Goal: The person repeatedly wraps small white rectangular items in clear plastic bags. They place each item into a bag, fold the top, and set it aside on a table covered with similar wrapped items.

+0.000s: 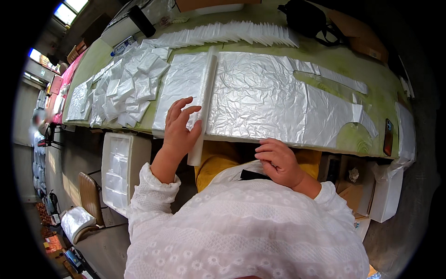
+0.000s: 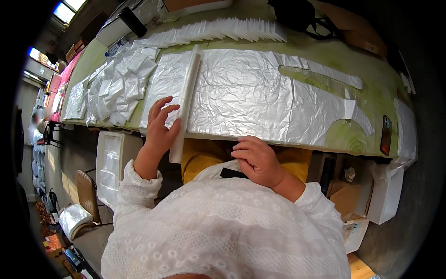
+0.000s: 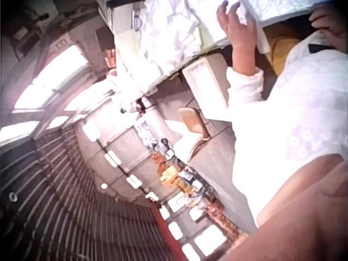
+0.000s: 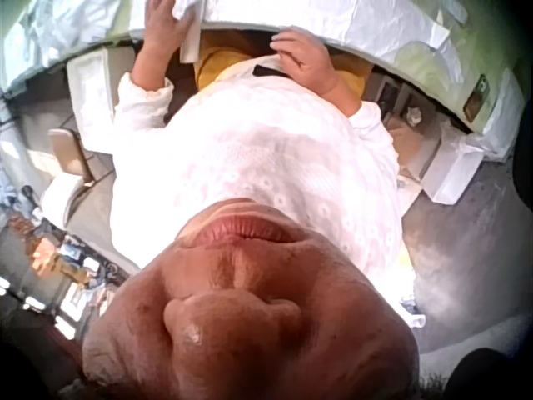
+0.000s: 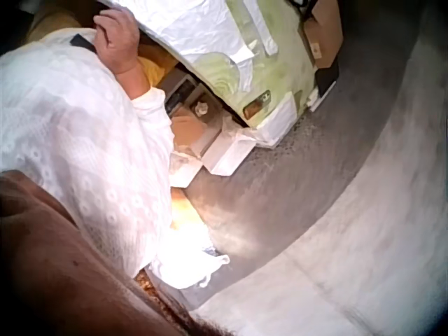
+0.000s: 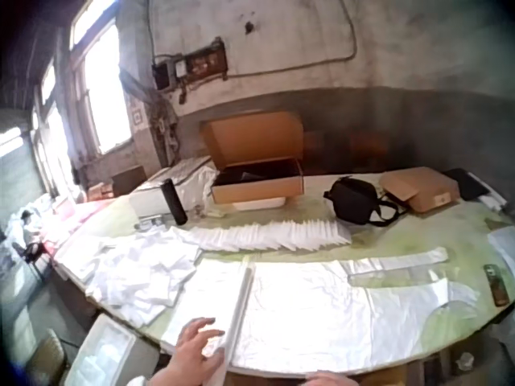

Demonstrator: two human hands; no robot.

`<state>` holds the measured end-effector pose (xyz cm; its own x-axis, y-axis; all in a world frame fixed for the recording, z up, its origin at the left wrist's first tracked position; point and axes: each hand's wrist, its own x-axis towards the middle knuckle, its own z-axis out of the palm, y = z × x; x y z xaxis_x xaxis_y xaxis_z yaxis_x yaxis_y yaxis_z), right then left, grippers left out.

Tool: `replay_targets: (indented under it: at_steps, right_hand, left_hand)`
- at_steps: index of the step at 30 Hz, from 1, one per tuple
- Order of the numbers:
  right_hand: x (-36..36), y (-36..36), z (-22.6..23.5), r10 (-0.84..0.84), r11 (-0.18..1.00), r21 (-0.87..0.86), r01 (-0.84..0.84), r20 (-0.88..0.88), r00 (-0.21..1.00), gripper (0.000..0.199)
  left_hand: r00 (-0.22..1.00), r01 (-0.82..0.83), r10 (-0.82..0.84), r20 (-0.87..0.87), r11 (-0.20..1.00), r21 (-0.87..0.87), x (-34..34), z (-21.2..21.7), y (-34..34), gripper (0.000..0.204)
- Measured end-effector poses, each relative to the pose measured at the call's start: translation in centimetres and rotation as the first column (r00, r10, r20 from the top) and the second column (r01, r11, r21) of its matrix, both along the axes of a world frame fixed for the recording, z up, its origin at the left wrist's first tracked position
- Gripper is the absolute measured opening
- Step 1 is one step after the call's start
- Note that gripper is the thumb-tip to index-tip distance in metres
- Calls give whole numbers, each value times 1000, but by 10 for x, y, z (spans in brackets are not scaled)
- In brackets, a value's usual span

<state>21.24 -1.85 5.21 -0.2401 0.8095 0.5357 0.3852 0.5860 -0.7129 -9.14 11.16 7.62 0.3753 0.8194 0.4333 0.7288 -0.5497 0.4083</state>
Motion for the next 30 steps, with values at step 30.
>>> replay_targets:
  at_steps: [30]
  right_hand:
    - [-7,-5,3,-111,816,-549,-181,-457,883,32]
  left_hand:
    - [464,421,623,630,470,-775,72,20,20,30]
